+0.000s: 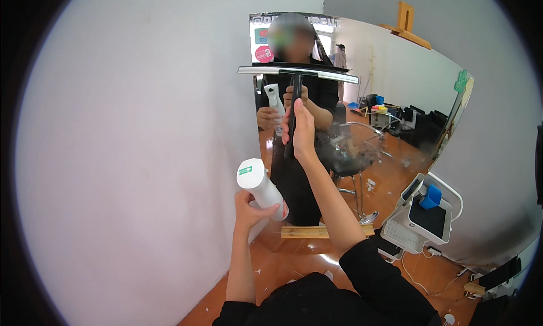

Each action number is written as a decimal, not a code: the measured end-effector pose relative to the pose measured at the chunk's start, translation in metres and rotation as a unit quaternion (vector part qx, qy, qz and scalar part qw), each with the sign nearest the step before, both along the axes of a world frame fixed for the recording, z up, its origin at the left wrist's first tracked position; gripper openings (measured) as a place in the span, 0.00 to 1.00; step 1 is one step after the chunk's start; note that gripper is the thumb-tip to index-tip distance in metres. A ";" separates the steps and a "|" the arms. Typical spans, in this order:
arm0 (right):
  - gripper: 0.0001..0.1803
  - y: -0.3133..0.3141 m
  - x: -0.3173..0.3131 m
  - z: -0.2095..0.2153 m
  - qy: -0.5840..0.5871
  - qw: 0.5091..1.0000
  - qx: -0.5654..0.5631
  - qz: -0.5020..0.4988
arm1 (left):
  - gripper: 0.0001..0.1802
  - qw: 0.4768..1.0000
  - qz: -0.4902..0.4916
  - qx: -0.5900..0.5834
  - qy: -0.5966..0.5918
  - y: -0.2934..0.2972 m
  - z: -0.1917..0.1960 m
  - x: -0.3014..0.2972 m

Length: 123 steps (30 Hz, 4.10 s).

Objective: The person cleans a large wall-mounted mirror in a salon. They spray a cleaning solution onto the glass surface and wipe it with a squeegee, repeating the process across different sections of the mirror.

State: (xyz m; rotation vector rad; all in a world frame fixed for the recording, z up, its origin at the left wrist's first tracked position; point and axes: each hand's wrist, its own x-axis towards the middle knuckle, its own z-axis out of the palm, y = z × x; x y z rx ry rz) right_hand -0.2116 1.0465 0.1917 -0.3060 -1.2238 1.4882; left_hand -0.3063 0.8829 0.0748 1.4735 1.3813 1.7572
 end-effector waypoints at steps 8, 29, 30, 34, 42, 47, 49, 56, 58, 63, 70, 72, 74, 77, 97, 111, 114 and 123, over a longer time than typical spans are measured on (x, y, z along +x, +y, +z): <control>0.27 0.007 0.003 -0.020 -0.014 0.999 -0.042 -0.007 | 0.26 0.996 0.082 0.010 -0.021 -0.004 -0.006 -0.001; 0.25 -0.030 0.024 -0.144 -0.110 0.986 -0.122 -0.017 | 0.23 0.983 0.159 0.001 -0.094 -0.027 -0.020 0.012; 0.25 -0.035 0.024 -0.157 -0.125 0.983 -0.130 -0.015 | 0.22 0.983 0.161 0.001 -0.094 -0.029 -0.018 0.013; 0.25 -0.057 0.033 -0.202 -0.165 0.972 -0.168 -0.007 | 0.21 0.984 0.151 -0.015 -0.094 -0.033 -0.015 0.017; 0.26 -0.051 0.053 -0.173 -0.153 0.978 -0.143 -0.005 | 0.21 0.986 0.143 -0.023 -0.081 -0.032 -0.017 0.021; 0.26 -0.006 0.079 -0.070 -0.079 0.994 -0.051 -0.055 | 0.22 0.988 0.130 -0.020 -0.086 -0.022 -0.013 0.027; 0.28 0.013 0.090 -0.036 -0.080 0.991 -0.008 -0.106 | 0.22 0.989 0.121 -0.015 -0.089 -0.016 -0.012 0.029; 0.33 0.051 0.124 0.013 -0.083 0.975 -0.023 -0.202 | 0.23 0.993 0.085 -0.008 -0.078 0.005 -0.006 0.040; 0.35 0.055 0.126 0.017 -0.104 0.968 -0.025 -0.226 | 0.24 0.994 0.072 0.000 -0.076 0.011 -0.004 0.044; 0.35 0.058 0.134 0.021 -0.105 0.975 -0.050 -0.192 | 0.24 0.996 0.059 -0.005 -0.064 0.021 0.001 0.053; 0.34 0.045 0.135 -0.004 -0.097 0.980 -0.083 -0.155 | 0.23 0.997 0.039 -0.001 -0.070 0.027 0.001 0.061; 0.34 0.039 0.136 -0.018 -0.097 0.979 -0.099 -0.151 | 0.23 0.997 0.035 -0.010 -0.071 0.027 0.000 0.062; 0.34 0.037 0.138 -0.036 -0.098 0.977 -0.116 -0.146 | 0.23 0.997 0.029 -0.009 -0.075 0.028 0.001 0.065; 0.34 0.033 0.141 -0.062 -0.107 0.972 -0.143 -0.149 | 0.23 0.997 0.014 -0.010 -0.077 0.028 -0.001 0.068; 0.34 0.000 0.173 -0.159 -0.199 0.939 -0.236 -0.154 | 0.23 0.998 -0.017 -0.023 -0.056 0.024 -0.014 0.093; 0.12 0.034 0.266 -0.049 0.001 0.971 -0.064 -0.232 | 0.22 0.996 -0.042 0.009 -0.075 0.065 0.000 0.126; 0.13 0.056 0.284 -0.009 -0.024 0.966 -0.023 -0.257 | 0.22 0.995 -0.059 0.023 -0.082 0.078 0.005 0.135; 0.14 0.093 0.294 0.014 -0.052 0.953 0.011 -0.300 | 0.24 0.992 -0.092 0.034 -0.075 0.118 0.020 0.167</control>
